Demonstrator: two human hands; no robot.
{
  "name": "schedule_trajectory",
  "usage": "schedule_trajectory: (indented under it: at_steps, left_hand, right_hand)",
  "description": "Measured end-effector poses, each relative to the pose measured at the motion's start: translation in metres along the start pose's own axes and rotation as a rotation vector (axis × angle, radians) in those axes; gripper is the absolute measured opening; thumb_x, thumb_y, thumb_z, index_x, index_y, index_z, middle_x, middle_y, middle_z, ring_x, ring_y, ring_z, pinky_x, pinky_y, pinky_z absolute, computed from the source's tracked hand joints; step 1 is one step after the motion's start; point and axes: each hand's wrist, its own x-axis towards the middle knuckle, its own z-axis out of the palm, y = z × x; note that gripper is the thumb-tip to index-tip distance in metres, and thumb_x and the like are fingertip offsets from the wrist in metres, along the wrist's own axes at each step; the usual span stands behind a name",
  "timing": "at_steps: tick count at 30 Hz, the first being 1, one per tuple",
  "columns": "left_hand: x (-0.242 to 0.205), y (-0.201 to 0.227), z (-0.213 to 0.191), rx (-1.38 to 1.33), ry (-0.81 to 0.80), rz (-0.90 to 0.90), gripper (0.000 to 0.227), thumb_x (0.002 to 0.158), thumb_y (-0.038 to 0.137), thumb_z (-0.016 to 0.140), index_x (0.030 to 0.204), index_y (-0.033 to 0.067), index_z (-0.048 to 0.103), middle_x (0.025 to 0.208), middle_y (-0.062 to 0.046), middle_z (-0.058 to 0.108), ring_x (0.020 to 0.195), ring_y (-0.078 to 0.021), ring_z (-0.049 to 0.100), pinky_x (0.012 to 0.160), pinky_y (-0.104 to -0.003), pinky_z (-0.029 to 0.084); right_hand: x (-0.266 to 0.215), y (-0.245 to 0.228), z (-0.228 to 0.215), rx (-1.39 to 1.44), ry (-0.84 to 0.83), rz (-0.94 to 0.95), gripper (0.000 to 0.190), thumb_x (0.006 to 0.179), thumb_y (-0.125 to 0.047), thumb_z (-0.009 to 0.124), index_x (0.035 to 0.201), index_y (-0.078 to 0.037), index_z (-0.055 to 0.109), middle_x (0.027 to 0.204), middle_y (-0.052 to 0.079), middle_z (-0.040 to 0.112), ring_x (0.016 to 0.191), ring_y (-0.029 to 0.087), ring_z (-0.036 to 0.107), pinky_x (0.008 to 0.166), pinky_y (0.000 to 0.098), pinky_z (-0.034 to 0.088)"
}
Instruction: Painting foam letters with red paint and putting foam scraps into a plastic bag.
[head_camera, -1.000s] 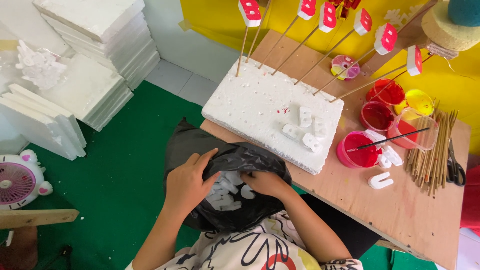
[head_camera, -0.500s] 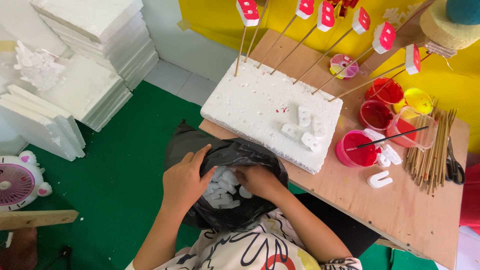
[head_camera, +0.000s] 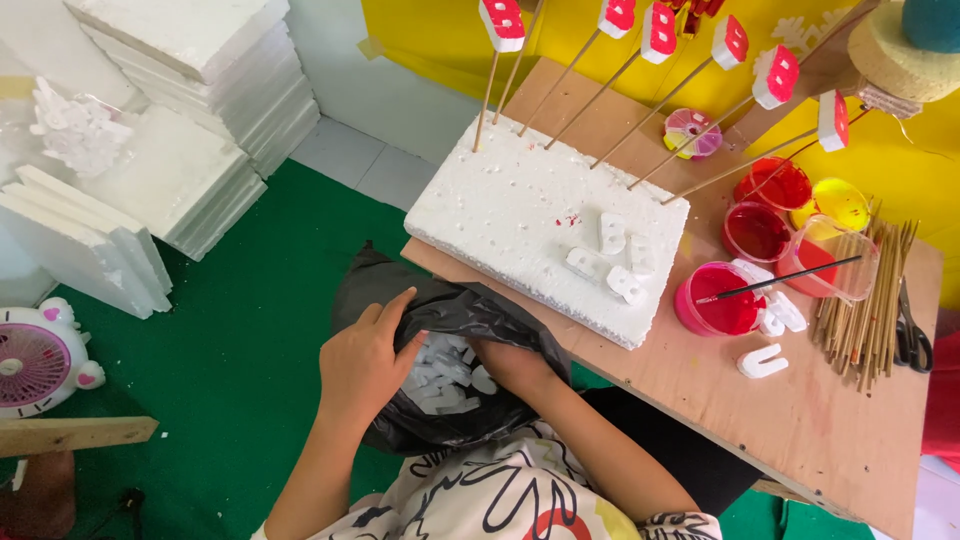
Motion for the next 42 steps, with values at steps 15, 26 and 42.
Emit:
schedule_trajectory:
  at_steps: [15,26,42]
  left_hand:
    - [0.001,0.005,-0.007,-0.005,-0.003,0.032,0.044,0.096,0.045,0.064,0.133,0.0211,0.068,0.078,-0.007,0.069,0.042,-0.0143,0.059,0.038,-0.024,0.044]
    - [-0.025,-0.094,-0.040,0.253,-0.235,-0.312,0.046,0.104,0.019,0.053,0.148,0.0332,0.054,0.122,-0.010,0.061,0.103,-0.0371,0.061,0.069,-0.053,0.062]
    - [0.001,-0.141,0.217,0.201,-1.244,-0.278,0.051,0.094,0.028,0.042,0.140,0.0370,0.062,0.153,0.006,0.055,0.142,-0.0247,0.052,0.115,-0.064,0.036]
  right_hand:
    - [0.050,-0.017,-0.098,0.502,-0.089,0.193,0.038,0.100,-0.035,0.067,0.077,-0.006,0.075,0.065,0.012,0.070,0.054,0.016,0.064,0.045,0.0239,0.041]
    - [-0.014,0.073,-0.172,1.384,-0.085,0.017,0.023,0.105,-0.030,0.059,0.111,-0.013,0.073,0.101,0.004,0.073,0.086,0.014,0.069,0.076,0.0284,0.057]
    - [-0.011,0.163,-0.192,1.134,0.314,1.210,0.022,0.103,-0.010,0.055,0.124,-0.007,0.064,0.126,0.007,0.063,0.107,0.020,0.073,0.089,0.0330,0.063]
